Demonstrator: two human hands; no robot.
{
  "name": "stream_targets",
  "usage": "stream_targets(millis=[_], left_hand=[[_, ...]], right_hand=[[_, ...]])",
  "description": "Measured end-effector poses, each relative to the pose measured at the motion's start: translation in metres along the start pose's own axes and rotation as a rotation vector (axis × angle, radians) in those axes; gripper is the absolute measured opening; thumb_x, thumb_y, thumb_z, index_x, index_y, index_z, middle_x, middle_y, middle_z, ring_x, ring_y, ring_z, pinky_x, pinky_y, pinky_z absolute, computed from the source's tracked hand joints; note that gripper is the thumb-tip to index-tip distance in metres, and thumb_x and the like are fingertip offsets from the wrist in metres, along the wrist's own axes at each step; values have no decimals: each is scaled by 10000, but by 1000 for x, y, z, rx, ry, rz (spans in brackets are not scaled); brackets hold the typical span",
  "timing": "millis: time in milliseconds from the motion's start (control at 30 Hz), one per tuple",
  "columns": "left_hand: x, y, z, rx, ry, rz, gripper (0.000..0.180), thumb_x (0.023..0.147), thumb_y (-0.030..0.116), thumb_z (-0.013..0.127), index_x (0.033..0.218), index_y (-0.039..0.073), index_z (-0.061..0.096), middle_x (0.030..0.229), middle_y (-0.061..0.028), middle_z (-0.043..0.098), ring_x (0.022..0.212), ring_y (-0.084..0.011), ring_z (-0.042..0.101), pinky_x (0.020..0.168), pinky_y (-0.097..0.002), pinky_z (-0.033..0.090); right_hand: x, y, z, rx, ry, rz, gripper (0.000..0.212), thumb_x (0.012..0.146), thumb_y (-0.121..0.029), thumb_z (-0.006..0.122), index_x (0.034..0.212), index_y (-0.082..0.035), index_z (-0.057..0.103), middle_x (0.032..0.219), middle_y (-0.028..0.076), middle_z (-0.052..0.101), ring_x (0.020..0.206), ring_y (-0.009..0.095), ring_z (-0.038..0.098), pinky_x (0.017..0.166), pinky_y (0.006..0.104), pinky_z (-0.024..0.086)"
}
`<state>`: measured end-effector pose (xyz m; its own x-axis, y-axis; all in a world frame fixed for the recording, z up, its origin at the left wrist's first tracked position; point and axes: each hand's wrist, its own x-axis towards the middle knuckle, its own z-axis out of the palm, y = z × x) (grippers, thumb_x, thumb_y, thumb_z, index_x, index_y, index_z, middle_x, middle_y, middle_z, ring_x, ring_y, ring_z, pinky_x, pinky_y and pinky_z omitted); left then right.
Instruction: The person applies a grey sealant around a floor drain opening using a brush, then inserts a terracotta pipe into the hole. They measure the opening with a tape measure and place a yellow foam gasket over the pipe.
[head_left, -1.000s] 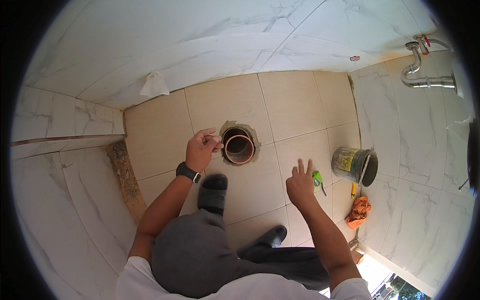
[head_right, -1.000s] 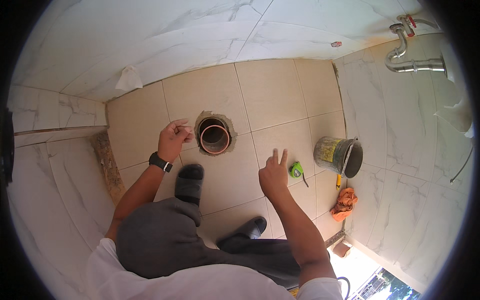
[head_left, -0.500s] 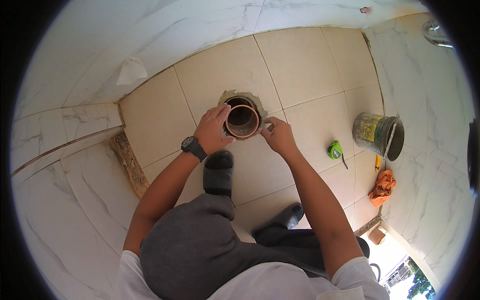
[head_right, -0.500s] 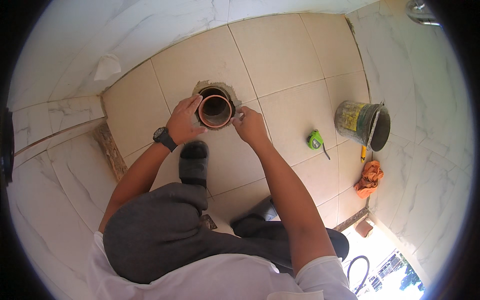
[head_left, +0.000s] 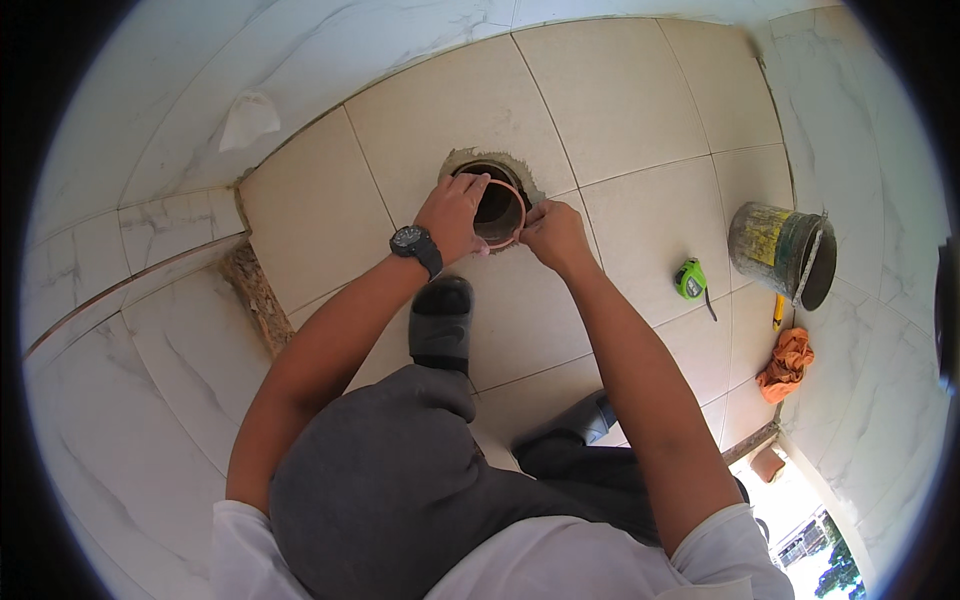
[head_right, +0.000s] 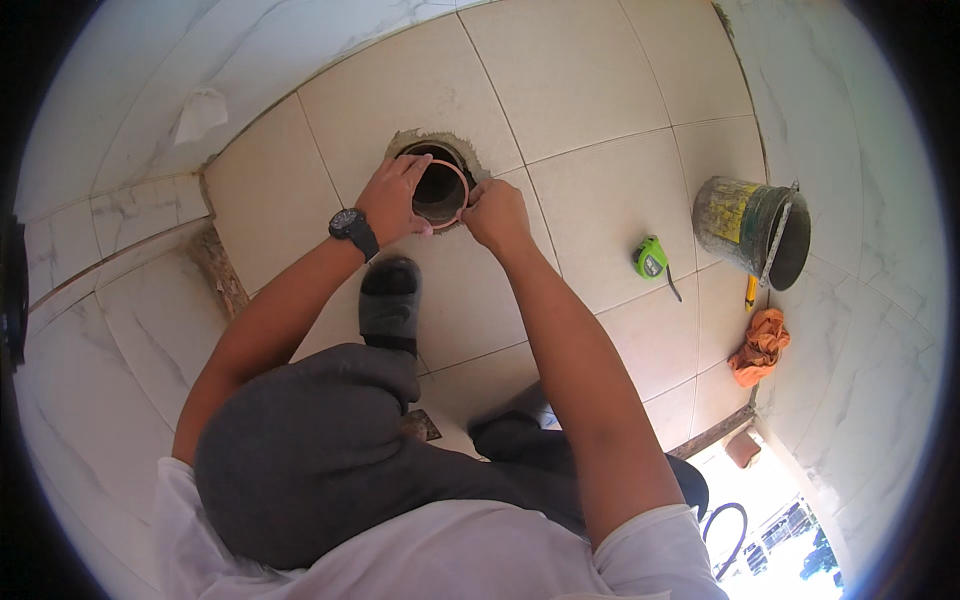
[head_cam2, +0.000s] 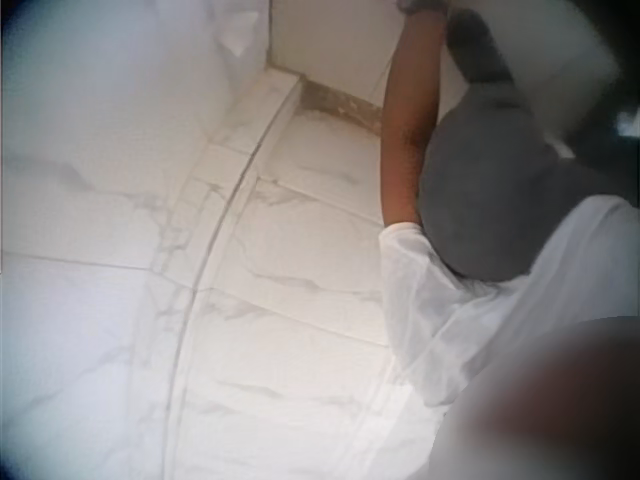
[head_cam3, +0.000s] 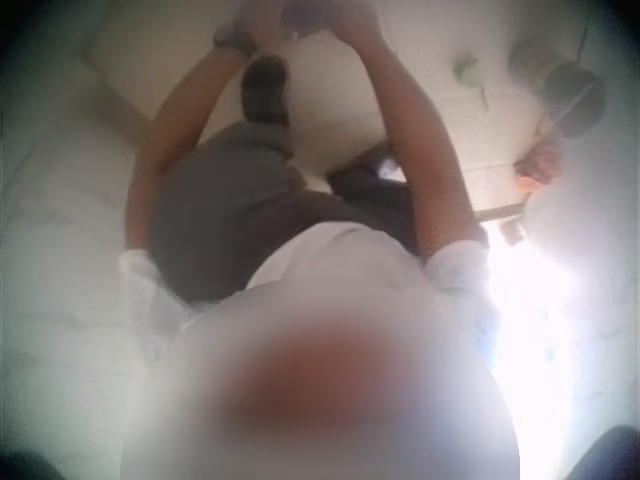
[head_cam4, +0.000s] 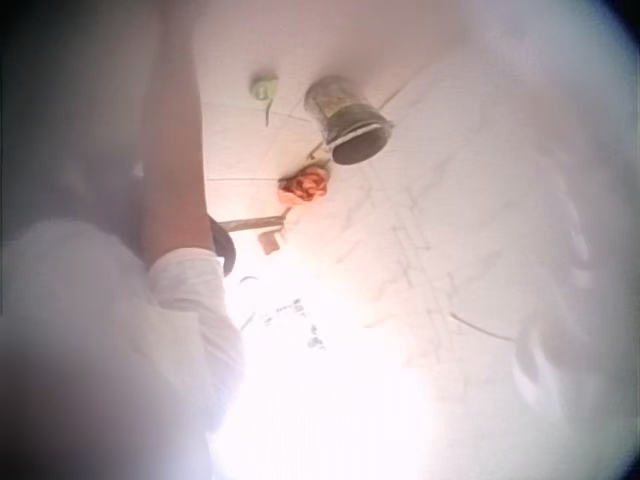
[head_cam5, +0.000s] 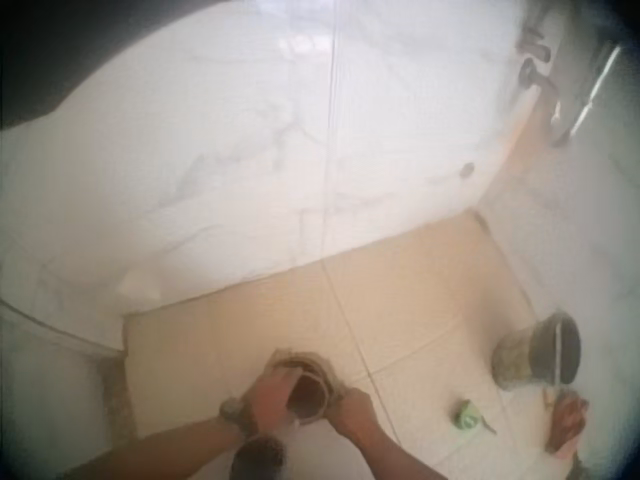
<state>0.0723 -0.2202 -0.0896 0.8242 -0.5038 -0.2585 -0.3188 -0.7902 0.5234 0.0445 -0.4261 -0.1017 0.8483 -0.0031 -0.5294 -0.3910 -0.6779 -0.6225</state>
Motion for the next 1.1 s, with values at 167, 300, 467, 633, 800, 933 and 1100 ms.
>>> stream_targets(millis=[167,300,467,633,800,933,1100], left_hand=[[0,4,-2,8,10,-14,1094,511,217,952,1446,-13,435,1343,-174,539,1244,-357,501,1090,-412,426],[3,7,-6,49,-21,2,1123,514,235,951,1471,-11,416,1347,-166,534,1229,-354,503,1086,-405,425],[1,7,-4,74,-76,-40,1149,548,271,942,1500,-32,375,1365,-159,522,1233,-347,492,1088,-398,419],[0,4,1,91,-59,-12,1140,559,274,937,1493,-55,373,1368,-160,520,1217,-337,497,1084,-374,420],[3,5,3,118,-37,-15,1147,536,273,936,1482,-64,383,1285,-162,549,1172,-326,512,1051,-360,439],[3,14,-3,172,-57,-54,1151,525,289,947,1476,-52,397,1255,-162,550,1177,-318,511,1043,-381,444],[-3,9,-1,41,-14,-66,1147,530,276,950,1496,4,396,1414,-139,501,1305,-329,456,1105,-418,401]], right_hand=[[-1,-11,3,-171,-16,32,272,727,-174,821,914,-6,715,929,198,727,917,359,713,795,427,577],[9,-24,-1,-311,-33,70,274,757,-128,771,1003,-20,719,1024,225,717,1011,380,698,872,444,574],[23,-18,-16,-351,-105,-139,264,762,-266,803,836,-19,743,899,191,726,905,348,707,814,425,564],[32,-10,-13,-438,-122,-168,304,741,-315,822,764,-22,744,793,153,725,801,325,708,763,410,556],[28,-1,-9,-220,-111,-109,380,760,-375,811,804,-3,744,817,173,714,845,349,701,763,416,557],[29,-14,-12,-394,-135,-53,422,750,-415,820,771,-1,741,781,198,701,816,364,703,750,421,556],[13,-25,-27,-377,-93,-43,438,790,-428,785,798,9,749,758,211,698,759,365,696,722,441,547]])
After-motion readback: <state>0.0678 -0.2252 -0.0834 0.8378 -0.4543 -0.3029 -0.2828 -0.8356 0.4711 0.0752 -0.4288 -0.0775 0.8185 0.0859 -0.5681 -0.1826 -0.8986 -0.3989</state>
